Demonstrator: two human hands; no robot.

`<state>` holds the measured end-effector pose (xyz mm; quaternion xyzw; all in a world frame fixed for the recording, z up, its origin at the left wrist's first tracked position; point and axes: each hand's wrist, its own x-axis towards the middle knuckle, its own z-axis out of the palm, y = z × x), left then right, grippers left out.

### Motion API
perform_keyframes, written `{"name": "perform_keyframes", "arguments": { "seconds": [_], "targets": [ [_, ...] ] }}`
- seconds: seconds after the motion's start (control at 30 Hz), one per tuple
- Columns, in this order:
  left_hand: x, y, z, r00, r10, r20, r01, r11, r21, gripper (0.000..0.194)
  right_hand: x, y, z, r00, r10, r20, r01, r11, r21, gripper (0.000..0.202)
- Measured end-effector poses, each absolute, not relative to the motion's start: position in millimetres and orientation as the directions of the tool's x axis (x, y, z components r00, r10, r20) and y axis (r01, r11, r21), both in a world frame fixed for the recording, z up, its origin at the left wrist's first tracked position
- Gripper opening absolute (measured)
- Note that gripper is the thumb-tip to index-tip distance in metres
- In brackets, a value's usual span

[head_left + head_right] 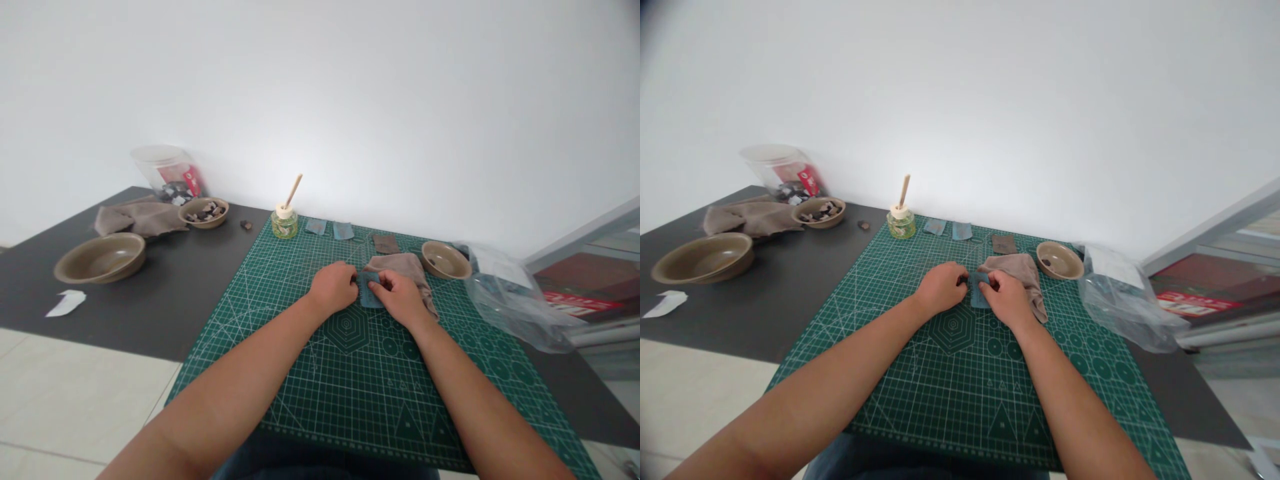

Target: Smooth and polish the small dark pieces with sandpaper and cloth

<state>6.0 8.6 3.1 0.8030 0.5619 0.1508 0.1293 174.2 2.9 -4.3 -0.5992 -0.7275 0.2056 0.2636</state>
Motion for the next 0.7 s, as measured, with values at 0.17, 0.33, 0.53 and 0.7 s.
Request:
{"name": "perform_keyframes", "arguments": {
  "seconds": [0.17, 0.33, 0.53, 0.7],
  "targets": [
    [6.6, 8.6, 2.7, 0.324, 0.942, 0.090, 0.866, -0.334, 0.373, 0.022, 174.5, 3.0, -4.4, -0.147, 0.980, 0.132, 0.751, 0.197, -0.630, 0.017],
    [6.6, 8.5, 1.6, 0.322, 0.940, 0.107, 0.863, -0.339, 0.375, 0.022, 175.1, 3.9, -5.2, -0.154, 0.979, 0.131, 0.761, 0.202, -0.616, 0.018],
    [7.1, 8.4, 3.7, 0.323, 0.940, 0.111, 0.865, -0.341, 0.369, 0.021, 175.5, 3.2, -5.2, -0.169, 0.976, 0.134, 0.754, 0.216, -0.621, 0.018],
    [6.6, 7.8, 4.5, 0.322, 0.942, 0.091, 0.869, -0.332, 0.366, 0.022, 175.1, 2.9, -4.6, -0.167, 0.978, 0.123, 0.758, 0.207, -0.619, 0.018]
  ]
}}
